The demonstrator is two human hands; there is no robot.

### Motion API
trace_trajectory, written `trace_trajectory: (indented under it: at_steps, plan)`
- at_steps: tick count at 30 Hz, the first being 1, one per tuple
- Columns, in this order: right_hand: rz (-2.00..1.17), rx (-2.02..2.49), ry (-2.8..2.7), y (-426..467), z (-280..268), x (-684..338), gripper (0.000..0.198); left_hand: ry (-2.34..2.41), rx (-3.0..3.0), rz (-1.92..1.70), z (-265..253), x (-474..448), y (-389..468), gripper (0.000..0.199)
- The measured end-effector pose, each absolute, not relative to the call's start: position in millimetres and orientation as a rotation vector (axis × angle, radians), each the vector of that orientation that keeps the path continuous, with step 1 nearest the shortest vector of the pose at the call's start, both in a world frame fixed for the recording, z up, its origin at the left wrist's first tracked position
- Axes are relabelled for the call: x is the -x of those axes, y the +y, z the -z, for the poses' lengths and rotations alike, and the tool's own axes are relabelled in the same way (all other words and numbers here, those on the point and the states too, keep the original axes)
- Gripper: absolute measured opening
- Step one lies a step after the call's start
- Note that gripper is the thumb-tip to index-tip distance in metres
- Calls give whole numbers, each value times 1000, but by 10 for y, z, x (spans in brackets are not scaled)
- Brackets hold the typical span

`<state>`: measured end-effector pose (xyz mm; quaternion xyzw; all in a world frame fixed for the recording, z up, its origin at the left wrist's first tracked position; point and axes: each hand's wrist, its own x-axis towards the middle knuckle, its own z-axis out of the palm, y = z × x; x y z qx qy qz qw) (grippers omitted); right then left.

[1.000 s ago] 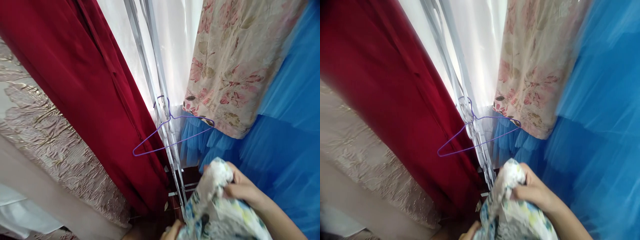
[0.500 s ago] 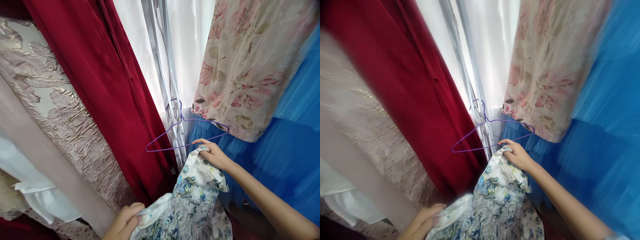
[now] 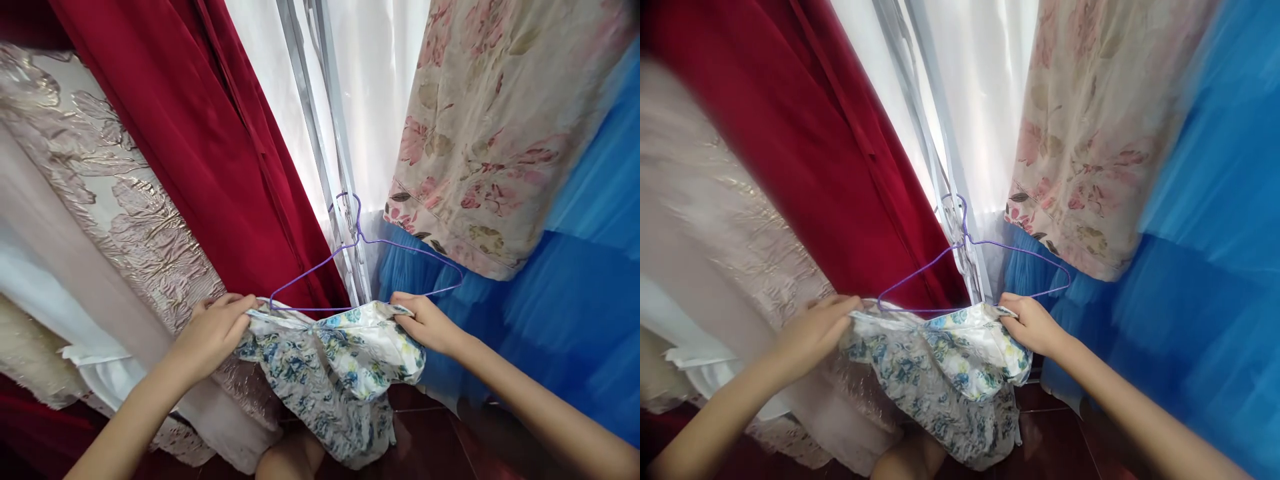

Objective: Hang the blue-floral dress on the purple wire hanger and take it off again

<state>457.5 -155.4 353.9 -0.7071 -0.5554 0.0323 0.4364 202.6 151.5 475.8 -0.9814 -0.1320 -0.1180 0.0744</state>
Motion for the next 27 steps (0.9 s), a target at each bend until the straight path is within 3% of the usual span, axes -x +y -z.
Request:
trace_trajectory:
  at_steps: [9, 14, 21, 23, 26, 27]
  plan:
    - [-116, 1702, -1363, -1602, -3602, -4311, 26, -206, 3429, 1017, -4759, -2822, 1046, 19]
    - [6, 1606, -1359, -1804, -3548, -4243, 23, -204, 3116, 1406, -4459, -3053, 1086, 17]
    - [697, 1570, -836, -2367, -3696, -4496, 24, -180, 2990, 1394, -4297, -2942, 1207, 14]
    - [682, 1669, -701, -2406, -3833, -4684, 32, -194, 3007, 1344, -4313, -2951, 1139, 16]
    - [505, 1847, -719, -2381, -3978, -5021, 20, -214, 3028, 1315, -4330, -2980, 1065, 18]
    - [385, 1893, -771, -2369, -3997, -5125, 27, -219, 3034, 1315, -4331, -2985, 1058, 19]
